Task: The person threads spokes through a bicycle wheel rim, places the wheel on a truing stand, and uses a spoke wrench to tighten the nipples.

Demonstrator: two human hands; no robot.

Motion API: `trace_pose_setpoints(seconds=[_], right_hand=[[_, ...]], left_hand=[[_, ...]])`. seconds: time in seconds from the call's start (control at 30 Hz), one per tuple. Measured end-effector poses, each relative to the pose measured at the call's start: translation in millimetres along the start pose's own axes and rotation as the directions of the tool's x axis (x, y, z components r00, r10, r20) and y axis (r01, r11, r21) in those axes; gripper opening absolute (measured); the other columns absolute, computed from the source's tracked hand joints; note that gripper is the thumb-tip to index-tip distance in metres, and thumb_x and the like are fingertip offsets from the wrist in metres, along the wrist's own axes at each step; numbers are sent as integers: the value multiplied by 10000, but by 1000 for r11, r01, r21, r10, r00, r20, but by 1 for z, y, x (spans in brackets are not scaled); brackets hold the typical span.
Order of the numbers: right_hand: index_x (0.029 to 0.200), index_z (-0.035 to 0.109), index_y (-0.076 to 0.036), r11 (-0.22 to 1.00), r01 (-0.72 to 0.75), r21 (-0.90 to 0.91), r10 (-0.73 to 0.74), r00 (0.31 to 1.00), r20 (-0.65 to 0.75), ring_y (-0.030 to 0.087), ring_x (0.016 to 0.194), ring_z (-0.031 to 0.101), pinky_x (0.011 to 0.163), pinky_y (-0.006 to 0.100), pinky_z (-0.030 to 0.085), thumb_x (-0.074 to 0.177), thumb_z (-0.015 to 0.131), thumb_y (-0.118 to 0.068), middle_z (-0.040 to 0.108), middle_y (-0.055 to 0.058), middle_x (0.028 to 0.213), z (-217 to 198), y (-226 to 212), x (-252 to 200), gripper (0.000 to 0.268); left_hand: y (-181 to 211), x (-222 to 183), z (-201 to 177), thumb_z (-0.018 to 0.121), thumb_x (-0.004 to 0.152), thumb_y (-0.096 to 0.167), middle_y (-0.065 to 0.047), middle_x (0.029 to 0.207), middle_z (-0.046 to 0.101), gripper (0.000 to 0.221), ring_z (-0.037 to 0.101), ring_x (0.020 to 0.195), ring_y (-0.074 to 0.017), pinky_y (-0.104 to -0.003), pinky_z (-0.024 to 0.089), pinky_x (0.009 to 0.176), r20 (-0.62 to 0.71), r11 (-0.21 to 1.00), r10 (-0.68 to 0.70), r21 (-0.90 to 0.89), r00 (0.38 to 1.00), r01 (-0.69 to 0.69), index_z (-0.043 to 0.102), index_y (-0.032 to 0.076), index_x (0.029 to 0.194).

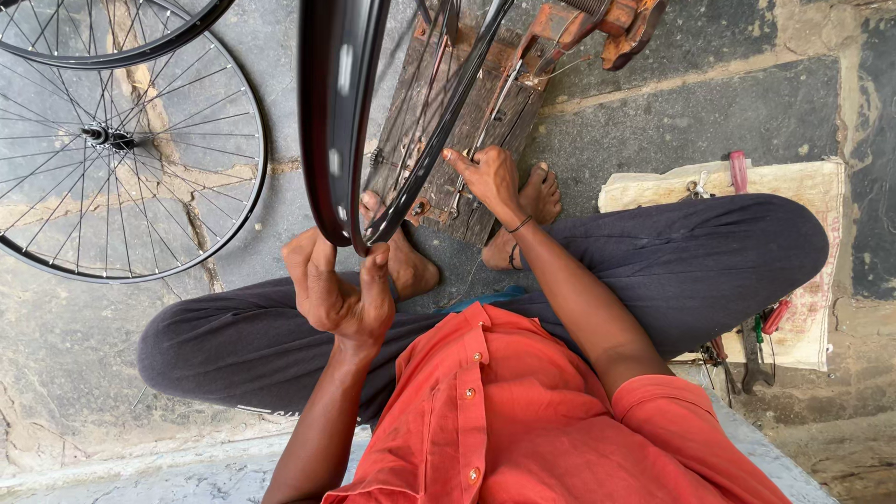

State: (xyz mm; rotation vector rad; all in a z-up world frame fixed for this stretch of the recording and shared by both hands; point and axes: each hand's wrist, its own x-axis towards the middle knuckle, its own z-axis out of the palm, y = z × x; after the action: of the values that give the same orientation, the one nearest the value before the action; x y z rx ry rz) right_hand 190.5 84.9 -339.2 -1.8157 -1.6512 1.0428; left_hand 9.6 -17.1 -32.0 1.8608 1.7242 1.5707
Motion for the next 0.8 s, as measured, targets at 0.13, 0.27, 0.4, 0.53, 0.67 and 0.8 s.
trace_pose_setpoints(seconds=[0.13, 0.27, 0.4, 0.53, 0.67, 0.8], right_hand=[[424, 367, -143, 1000, 9, 12, -9, 1000, -2, 100, 353, 285, 361, 326, 237, 877, 728, -678, 290, -48, 394, -2, -2, -1, 789], [417, 370, -146, 999, -31, 12, 30, 1000, 3, 104, 352, 288, 353, 329, 239, 855, 736, -689, 289, -46, 390, -6, -7, -2, 788], [425, 351, -142, 999, -45, 9, 45, 999, -3, 105, 358, 293, 356, 328, 236, 845, 741, -699, 281, -44, 401, -5, -11, -2, 799], [447, 345, -154, 999, -41, 28, 41, 999, 0, 101, 363, 289, 357, 326, 230, 843, 737, -707, 283, -52, 413, -5, -6, -3, 786], [445, 349, -167, 999, -41, 29, 40, 999, 18, 97, 365, 277, 365, 317, 228, 862, 725, -705, 288, -57, 409, -2, -2, -1, 777], [439, 353, -176, 998, -59, 12, 59, 998, 13, 84, 350, 271, 347, 311, 223, 839, 733, -706, 283, -71, 402, -3, -5, -1, 765]], left_hand=[[-4, -4, 2, 737, 1006, 171, -114, 1175, 642, 391, 584, 1063, -228, -337, 477, 857, 19, 998, 24, 54, 1000, -25, 605, -24, 1318], [-28, -20, 20, 714, 1023, 134, -69, 1158, 652, 294, 621, 1083, -211, -339, 494, 908, 18, 997, 77, 0, 997, -77, 604, 80, 1290], [-42, -42, 23, 724, 1020, 228, -218, 1289, 629, 450, 652, 1213, -313, -422, 528, 1025, 216, 950, -308, 20, 927, 311, 571, -44, 1343], [-62, -62, 27, 737, 999, 230, -260, 1290, 642, 454, 632, 1248, -386, -468, 511, 1037, 276, 947, -301, 196, 913, 253, 608, -65, 1319], [-72, -64, 28, 692, 1060, 210, -248, 1330, 670, 385, 641, 1297, -375, -471, 518, 1087, 292, 965, -240, 174, 926, 195, 630, -57, 1330], [-54, -47, 28, 724, 1006, 226, -196, 1200, 717, 364, 694, 1170, -318, -432, 550, 985, 260, 940, -340, 111, 904, 321, 677, -42, 1247]])
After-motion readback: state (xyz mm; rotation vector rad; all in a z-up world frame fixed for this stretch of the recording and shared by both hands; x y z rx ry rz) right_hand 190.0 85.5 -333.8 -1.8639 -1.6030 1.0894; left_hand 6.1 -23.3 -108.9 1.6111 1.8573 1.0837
